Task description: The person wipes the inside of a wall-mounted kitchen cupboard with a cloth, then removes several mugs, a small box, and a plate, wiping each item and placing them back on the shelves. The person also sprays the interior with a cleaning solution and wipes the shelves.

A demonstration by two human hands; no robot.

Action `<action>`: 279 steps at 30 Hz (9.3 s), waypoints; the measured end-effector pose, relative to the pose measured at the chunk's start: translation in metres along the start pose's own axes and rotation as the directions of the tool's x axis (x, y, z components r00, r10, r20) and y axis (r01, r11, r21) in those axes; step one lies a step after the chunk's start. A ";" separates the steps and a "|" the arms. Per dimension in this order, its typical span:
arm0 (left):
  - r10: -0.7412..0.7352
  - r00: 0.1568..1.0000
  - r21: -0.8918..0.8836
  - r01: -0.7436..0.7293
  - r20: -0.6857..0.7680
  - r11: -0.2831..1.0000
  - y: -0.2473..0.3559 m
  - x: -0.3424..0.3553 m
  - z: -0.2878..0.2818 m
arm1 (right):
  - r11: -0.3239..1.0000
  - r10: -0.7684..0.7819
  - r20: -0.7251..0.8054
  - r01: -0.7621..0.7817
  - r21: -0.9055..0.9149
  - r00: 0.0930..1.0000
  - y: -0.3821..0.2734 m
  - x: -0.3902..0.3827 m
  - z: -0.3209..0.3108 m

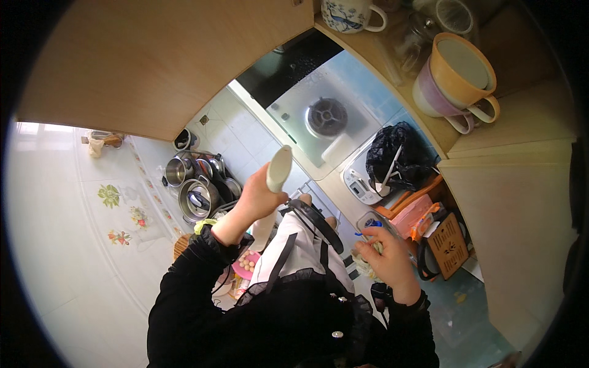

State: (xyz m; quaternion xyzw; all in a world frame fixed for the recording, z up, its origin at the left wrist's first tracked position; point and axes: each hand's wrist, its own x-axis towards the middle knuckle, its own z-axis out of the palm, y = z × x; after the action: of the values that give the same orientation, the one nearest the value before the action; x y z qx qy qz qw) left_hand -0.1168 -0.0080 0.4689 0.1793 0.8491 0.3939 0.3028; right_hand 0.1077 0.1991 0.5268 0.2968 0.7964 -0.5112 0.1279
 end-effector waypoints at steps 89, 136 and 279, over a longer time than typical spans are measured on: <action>0.467 0.596 0.029 -0.637 0.653 0.771 0.051 -0.003 0.109 | 0.910 0.243 -0.954 -0.382 0.162 0.174 0.286 -0.148 -0.112; 0.824 0.444 -0.614 -0.555 0.352 0.561 0.208 -0.012 -0.009 | 0.710 -0.704 -0.190 0.689 -0.147 0.685 -0.161 -0.064 -0.127; 0.686 0.670 0.789 -0.570 0.284 0.230 0.484 0.299 -0.146 | 0.037 -0.911 -0.134 -0.248 -0.968 0.391 -0.211 -0.103 -0.254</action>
State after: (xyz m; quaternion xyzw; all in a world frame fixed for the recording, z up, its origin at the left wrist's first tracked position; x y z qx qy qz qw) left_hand -0.4055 0.3755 0.8080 0.6004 0.7966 0.0390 -0.0585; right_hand 0.0871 0.3269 0.8473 0.0809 0.9073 0.3153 -0.2661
